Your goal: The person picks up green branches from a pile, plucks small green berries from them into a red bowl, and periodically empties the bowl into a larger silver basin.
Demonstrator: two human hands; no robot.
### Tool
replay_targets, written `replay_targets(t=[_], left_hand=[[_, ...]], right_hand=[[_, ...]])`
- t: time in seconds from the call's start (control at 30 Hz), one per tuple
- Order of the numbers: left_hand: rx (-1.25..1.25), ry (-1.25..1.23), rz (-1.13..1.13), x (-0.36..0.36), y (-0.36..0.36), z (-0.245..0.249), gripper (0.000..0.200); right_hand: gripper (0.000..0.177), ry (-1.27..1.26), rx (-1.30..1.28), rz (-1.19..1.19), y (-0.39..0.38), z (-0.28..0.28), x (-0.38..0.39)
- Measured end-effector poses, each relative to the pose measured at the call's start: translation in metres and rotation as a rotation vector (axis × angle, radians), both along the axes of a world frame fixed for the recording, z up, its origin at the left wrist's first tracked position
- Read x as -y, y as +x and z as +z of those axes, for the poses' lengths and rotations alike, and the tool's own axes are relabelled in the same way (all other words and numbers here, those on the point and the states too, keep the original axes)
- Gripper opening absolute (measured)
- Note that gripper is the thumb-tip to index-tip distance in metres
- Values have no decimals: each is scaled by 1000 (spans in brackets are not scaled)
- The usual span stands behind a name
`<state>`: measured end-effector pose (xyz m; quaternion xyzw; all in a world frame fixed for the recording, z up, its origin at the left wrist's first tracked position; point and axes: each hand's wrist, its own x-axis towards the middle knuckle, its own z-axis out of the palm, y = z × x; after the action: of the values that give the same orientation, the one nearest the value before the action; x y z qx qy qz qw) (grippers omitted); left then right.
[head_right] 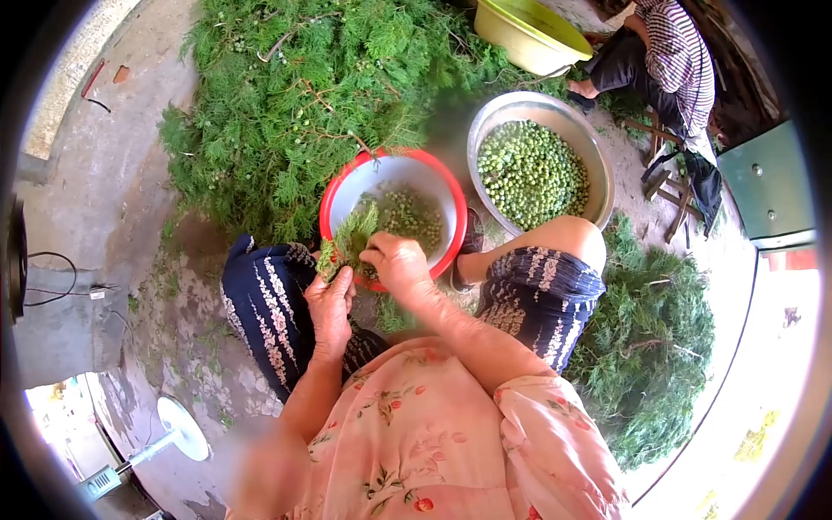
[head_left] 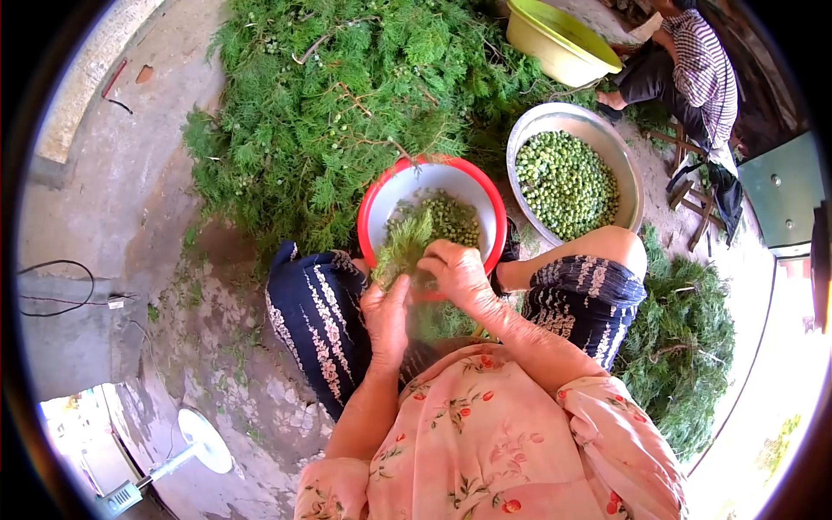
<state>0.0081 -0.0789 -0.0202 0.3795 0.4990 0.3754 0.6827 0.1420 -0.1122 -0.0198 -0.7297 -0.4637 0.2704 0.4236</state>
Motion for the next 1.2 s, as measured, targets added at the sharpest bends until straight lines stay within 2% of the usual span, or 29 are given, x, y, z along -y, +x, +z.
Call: replay_targets(t=[0.07, 0.13, 0.2, 0.27, 0.3, 0.43, 0.57, 0.67, 0.8, 0.83, 0.93, 1.07, 1.1, 1.2], left_hand=[[74, 32, -43, 3, 2, -7, 12], [43, -9, 19, 1, 4, -5, 9], [41, -164, 90, -3, -5, 0, 8], [73, -256, 80, -7, -8, 6, 10], [117, -281, 64, -8, -11, 3, 12], [215, -350, 44, -8, -9, 7, 15], [154, -288, -56, -8, -8, 9, 12], [208, -365, -50, -9, -11, 3, 10], [210, -375, -32, -8, -7, 9, 9], [216, -385, -22, -9, -7, 11, 9], [232, -404, -5, -8, -6, 12, 10], [213, -408, -34, -8, -8, 7, 12], [202, -407, -38, -8, -8, 8, 12], [192, -409, -60, -6, -7, 10, 13]], right_hand=[[12, 55, -154, -135, -1, 2, -4], [10, 116, -191, -235, 8, -8, -6], [12, 86, -286, -420, 35, -24, -15], [15, 34, -479, -362, 53, -8, -13], [22, -57, -549, -319, 55, 6, -12], [32, -51, -493, -224, 53, -4, -10], [25, -83, -483, -260, 44, -7, -3], [20, -53, -540, -217, 38, -8, 2], [12, 153, -195, 5, 24, -7, 11], [15, 79, -240, 48, 21, -3, 12], [21, 91, 10, 112, 12, -7, 12], [29, 133, 84, 104, 0, -5, 11], [21, 198, 100, 98, -3, -5, 9], [15, 6, 118, 188, -2, 1, 7]])
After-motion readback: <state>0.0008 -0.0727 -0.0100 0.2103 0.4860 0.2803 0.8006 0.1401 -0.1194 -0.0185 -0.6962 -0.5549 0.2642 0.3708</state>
